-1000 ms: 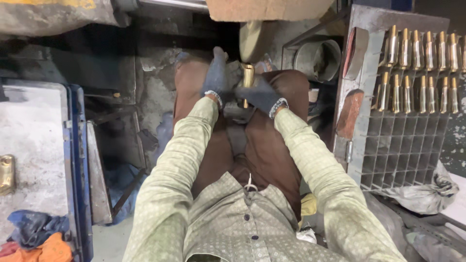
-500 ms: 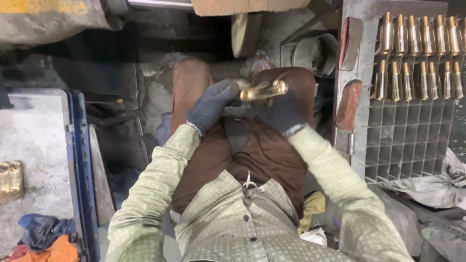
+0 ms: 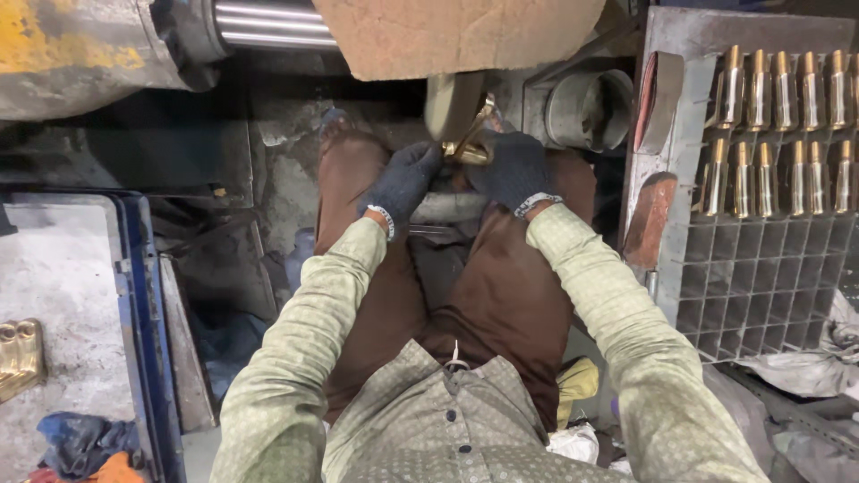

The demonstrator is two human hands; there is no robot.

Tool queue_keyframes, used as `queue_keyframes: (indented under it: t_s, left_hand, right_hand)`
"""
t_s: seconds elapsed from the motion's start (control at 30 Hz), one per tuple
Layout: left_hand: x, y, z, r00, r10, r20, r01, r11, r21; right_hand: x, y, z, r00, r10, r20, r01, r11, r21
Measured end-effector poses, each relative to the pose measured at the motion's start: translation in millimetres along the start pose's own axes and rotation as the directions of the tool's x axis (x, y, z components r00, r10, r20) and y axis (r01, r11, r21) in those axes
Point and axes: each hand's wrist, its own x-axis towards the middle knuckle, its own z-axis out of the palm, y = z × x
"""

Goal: The person polishes brass hardware components by holding them against a rotating buffing wheel, turning and shifting the parts to cover all surfaces.

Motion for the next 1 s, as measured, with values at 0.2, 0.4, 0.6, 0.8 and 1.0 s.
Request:
queue_keyframes:
  t_s: [0.2,0.4,0.6,0.8,1.0]
  left_hand:
    - [10.1,0.0,2.3,0.996,-0.068,-0.052,0.07,0.997,0.045]
    - [2.1,11.5,-7.4,0.994,0.111,0.011,-0.102,0.854,0.51]
    - [-55.3,16.3,-15.3,0.992,0.038,0.12,-0.022,0.991,-0.134]
    - [-119.8,23.0,17.4,0.953,-0.028,0.302,0.24,0.678,-0.694]
    - [-144.3,43.5,31.4,0.972,0.084,0.219,0.12,0.627,-0.77]
  right_hand:
    - [5.6,12.0,6.6,0.999,0.017,0.038,-0.025,0.978,0.208]
    - [10.7,0.7,-10.0,0.921,0.048,0.387,-0.251,0.832,0.495]
    - [-61.4,-42.2,-46.0,0.747,0.205,0.632,-0.587,0.648,0.485]
    - [-157.9,-58.5,-33.8,0.8,-0.161,0.578,-0.538,0.234,0.81]
    - [-138.3,-36.3,-9.1,0.378,-0.85,0.366,0.018,-0.389,-0.921]
